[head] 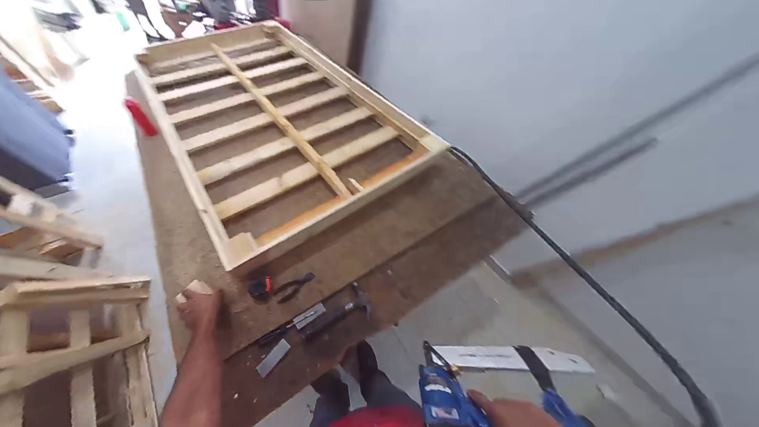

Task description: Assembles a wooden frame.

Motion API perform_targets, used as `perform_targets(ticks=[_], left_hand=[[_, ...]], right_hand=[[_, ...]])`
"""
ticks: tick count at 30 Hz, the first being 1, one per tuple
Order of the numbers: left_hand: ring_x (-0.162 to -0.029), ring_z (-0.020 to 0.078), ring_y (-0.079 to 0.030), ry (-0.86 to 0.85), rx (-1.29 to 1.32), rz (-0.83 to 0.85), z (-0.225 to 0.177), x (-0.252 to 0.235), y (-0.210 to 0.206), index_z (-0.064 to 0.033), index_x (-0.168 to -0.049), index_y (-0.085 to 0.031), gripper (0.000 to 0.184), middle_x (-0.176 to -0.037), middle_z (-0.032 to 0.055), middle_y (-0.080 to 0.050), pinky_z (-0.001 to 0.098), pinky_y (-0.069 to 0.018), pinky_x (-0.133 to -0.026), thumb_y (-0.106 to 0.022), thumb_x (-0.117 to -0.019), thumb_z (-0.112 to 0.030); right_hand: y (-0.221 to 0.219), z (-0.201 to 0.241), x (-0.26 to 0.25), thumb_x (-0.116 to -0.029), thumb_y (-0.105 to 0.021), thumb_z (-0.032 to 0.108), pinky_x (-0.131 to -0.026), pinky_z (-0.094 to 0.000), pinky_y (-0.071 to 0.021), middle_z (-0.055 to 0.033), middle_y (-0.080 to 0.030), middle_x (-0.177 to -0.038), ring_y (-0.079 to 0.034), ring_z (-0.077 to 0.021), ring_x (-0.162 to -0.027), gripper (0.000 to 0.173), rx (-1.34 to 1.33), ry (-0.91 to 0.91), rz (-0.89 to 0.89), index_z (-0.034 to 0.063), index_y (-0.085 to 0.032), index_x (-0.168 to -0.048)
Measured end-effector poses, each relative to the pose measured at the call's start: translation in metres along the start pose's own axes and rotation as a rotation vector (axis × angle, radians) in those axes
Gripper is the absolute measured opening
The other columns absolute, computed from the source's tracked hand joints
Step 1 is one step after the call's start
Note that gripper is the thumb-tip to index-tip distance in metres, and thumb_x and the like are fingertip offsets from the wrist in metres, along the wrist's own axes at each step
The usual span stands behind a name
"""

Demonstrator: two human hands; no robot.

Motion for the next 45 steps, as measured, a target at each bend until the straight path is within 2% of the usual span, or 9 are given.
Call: perform_targets(ticks=[6,10,14,17,20,26,31,39,45], left_hand=[[-0.134,0.0523,-0.049,-0.035,0.088,0.01,0.017,-0.01,-0.004,-0.0072,-0.16,-0.026,0.11,-0.15,0.0354,-0.043,0.0671,-0.0458,-0.105,-0.085,-0.0748,-0.045],[-0.112,0.0258,-0.065,-0.153,0.989,0.335,0.062,0.042,0.011,-0.0158,-0.156,-0.029,0.072,-0.136,0.0142,-0.058,0.0514,-0.0585,-0.088,-0.064,-0.0933,-0.019],[-0.096,0.0258,-0.074,-0.179,1.545,0.722,0.123,0.144,0.024,-0.0142,-0.124,-0.063,0.063,-0.111,0.0093,-0.073,0.0488,-0.063,-0.082,-0.086,-0.0714,-0.04],[-0.096,0.0224,-0.072,-0.165,1.273,0.39,0.143,0.186,-0.007,-0.0041,-0.142,-0.045,0.054,-0.115,0.0126,-0.069,0.044,-0.0628,-0.083,-0.065,-0.0931,-0.015],[-0.125,0.0264,-0.062,-0.099,0.991,0.055,0.139,0.171,-0.036,-0.0055,-0.161,-0.025,0.099,-0.146,0.02,-0.054,0.0453,-0.0565,-0.102,-0.083,-0.081,-0.015],[-0.136,0.0225,-0.054,-0.135,0.925,0.058,0.139,0.167,-0.045,-0.005,-0.161,-0.023,0.1,-0.153,0.0181,-0.048,0.0404,-0.0497,-0.112,-0.08,-0.0819,-0.026],[-0.137,0.0359,-0.05,-0.432,0.447,0.224,0.172,0.232,-0.045,-0.0113,-0.163,-0.026,0.098,-0.153,0.0254,-0.043,0.051,-0.048,-0.111,-0.081,-0.0835,-0.031],[-0.135,0.0352,-0.051,-0.457,0.431,0.165,0.199,0.306,-0.082,-0.0069,-0.159,-0.036,0.093,-0.15,0.0242,-0.047,0.0479,-0.0489,-0.11,-0.08,-0.0827,-0.034],[-0.138,0.0329,-0.051,-0.144,0.426,0.224,0.291,0.339,-0.085,-0.0085,-0.163,-0.026,0.1,-0.155,0.0233,-0.043,0.0494,-0.0465,-0.112,-0.079,-0.0838,-0.038]], right_hand=[[-0.034,-0.03,-0.019,-0.0853,-0.069,0.034,-0.074,-0.0575,-0.0559,-0.008,-0.075,-0.098,-0.073,-0.0337,-0.091,0.052,0.031,0.057,0.081,0.0346,-0.056,-0.135],[-0.012,-0.073,-0.024,-0.0859,-0.069,0.03,-0.071,-0.0576,-0.0555,-0.0097,-0.074,-0.095,-0.072,-0.0348,-0.087,0.046,0.111,0.11,0.068,0.0309,-0.059,-0.131],[0.057,-0.121,-0.028,-0.0855,-0.071,0.032,-0.069,-0.0607,-0.0554,-0.0108,-0.074,-0.097,-0.072,-0.037,-0.088,0.043,0.27,0.069,0.065,0.0306,-0.063,-0.128],[0.118,-0.121,-0.024,-0.0854,-0.073,0.031,-0.066,-0.0615,-0.0544,-0.0128,-0.073,-0.092,-0.071,-0.0394,-0.085,0.038,0.447,0.026,-0.075,0.0284,-0.065,-0.123],[0.158,-0.079,-0.016,-0.086,-0.077,0.027,-0.058,-0.0676,-0.0501,-0.0229,-0.071,-0.087,-0.069,-0.0494,-0.079,0.05,0.519,0.048,-0.275,0.0271,-0.061,-0.133],[0.144,0.053,0.018,-0.0902,-0.069,0.03,-0.053,-0.0701,-0.0464,-0.0259,-0.069,-0.086,-0.068,-0.0527,-0.074,0.06,0.408,0.269,-0.449,0.028,-0.05,-0.147],[0.07,0.113,0.016,-0.0859,-0.07,0.03,-0.061,-0.0749,-0.0465,-0.0271,-0.072,-0.092,-0.068,-0.0556,-0.08,0.067,0.164,0.422,-0.207,0.0336,-0.052,-0.15],[0.029,0.092,-0.012,-0.0881,-0.068,0.044,-0.062,-0.0718,-0.0478,-0.0241,-0.071,-0.088,-0.068,-0.0513,-0.081,0.053,0.207,0.357,0.035,0.0303,-0.06,-0.139],[0.034,0.05,-0.041,-0.0865,-0.07,0.048,-0.064,-0.0727,-0.0483,-0.0232,-0.071,-0.09,-0.069,-0.0498,-0.081,0.056,0.193,0.366,0.022,0.0264,-0.061,-0.137]])
Point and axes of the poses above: each hand's wrist, its own x-axis away from the middle knuckle, its own y-axis out of the back of the hand, z = x × y, the point moved 6 cm from there along -x, towards the middle knuckle
